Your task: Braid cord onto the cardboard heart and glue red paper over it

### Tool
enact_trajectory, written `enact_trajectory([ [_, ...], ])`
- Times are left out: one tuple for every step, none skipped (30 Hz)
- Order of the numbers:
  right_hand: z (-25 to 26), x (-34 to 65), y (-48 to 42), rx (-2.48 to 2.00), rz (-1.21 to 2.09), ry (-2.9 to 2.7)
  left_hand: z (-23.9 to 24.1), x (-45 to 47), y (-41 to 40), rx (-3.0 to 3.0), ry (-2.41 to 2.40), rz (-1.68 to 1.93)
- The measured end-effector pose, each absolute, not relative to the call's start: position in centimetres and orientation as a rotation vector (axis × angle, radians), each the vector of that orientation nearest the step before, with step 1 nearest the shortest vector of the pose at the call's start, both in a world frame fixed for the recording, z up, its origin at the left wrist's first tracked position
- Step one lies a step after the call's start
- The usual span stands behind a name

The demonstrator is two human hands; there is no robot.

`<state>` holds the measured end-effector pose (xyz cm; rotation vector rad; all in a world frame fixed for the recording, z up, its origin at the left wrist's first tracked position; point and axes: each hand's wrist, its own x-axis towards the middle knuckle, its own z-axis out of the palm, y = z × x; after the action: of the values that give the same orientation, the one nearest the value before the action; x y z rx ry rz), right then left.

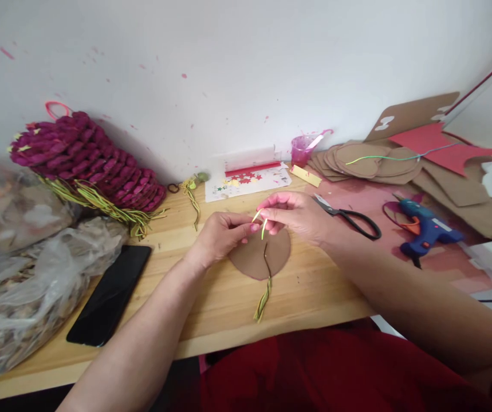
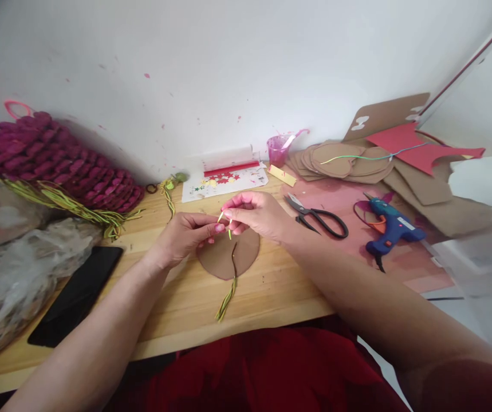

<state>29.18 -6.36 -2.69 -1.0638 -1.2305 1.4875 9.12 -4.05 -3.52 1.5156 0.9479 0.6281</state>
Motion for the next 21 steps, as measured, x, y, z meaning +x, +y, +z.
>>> enact_trajectory([
  [-2.7,29.2,-6.4,-1.06,1.498,-1.21,-3.5,9.2,-4.1,1.507,0.958,0.618],
  [-2.7,29.2,-6.3,-1.054,1.508,-1.189,-3.5,9.2,-4.2,1.491,0.97,0.6],
  [-2.7,29.3,-6.3,-1.048,1.518,-1.165,-3.5,9.3,-4.3,1.473,0.984,0.58],
  [-2.7,29.3,-6.3,-1.042,1.529,-1.14,-3.5,9.4,-4.4,1.456,0.998,0.559],
  [-2.7,29.3,-6.3,-1.035,1.539,-1.114,-3.4,9.4,-4.5,1.446,1.01,0.544],
  [-2.7,29.3,-6.3,-1.028,1.55,-1.088,-3.3,9.5,-4.6,1.444,1.017,0.539],
  [-2.7,29.3,-6.3,-1.022,1.56,-1.061,-3.3,9.6,-4.7,1.447,1.018,0.547],
  [-2.7,29.2,-6.4,-1.016,1.572,-1.035,-3.2,9.7,-4.8,1.449,1.014,0.559],
  [-2.7,29.2,-6.4,-1.008,1.585,-1.009,-3.2,9.7,-4.9,1.449,1.003,0.573],
  [-2.7,29.1,-6.4,-1.001,1.601,-0.985,-3.2,9.8,-4.9,1.442,0.987,0.585],
  [-2.7,29.1,-6.4,-0.994,1.617,-0.961,-3.2,9.8,-4.9,1.429,0.966,0.594],
  [-2.7,29.0,-6.4,-0.987,1.632,-0.942,-3.2,9.9,-5.0,1.41,0.947,0.598],
  [-2.7,29.0,-6.4,-0.981,1.641,-0.928,-3.3,9.9,-5.0,1.391,0.931,0.595],
  [-2.7,28.9,-6.4,-0.977,1.648,-0.922,-3.3,10.0,-5.0,1.375,0.921,0.591],
  [-2.8,28.9,-6.4,-0.972,1.653,-0.925,-3.3,10.0,-5.0,1.363,0.917,0.583],
  [-2.8,28.9,-6.4,-0.968,1.658,-0.936,-3.4,10.1,-5.0,1.355,0.918,0.573],
  [-2.9,28.9,-6.3,-0.964,1.663,-0.952,-3.3,10.1,-5.1,1.35,0.922,0.563],
  [-3.0,28.9,-6.3,-0.96,1.667,-0.969,-3.3,10.2,-5.1,1.346,0.926,0.554],
  [-3.0,28.9,-6.3,-0.954,1.668,-0.985,-3.3,10.3,-5.1,1.341,0.931,0.547],
  [-3.1,28.9,-6.3,-0.95,1.666,-1.0,-3.2,10.3,-5.2,1.336,0.936,0.539],
  [-3.1,28.9,-6.3,-0.949,1.66,-1.012,-3.2,10.3,-5.2,1.333,0.941,0.529],
])
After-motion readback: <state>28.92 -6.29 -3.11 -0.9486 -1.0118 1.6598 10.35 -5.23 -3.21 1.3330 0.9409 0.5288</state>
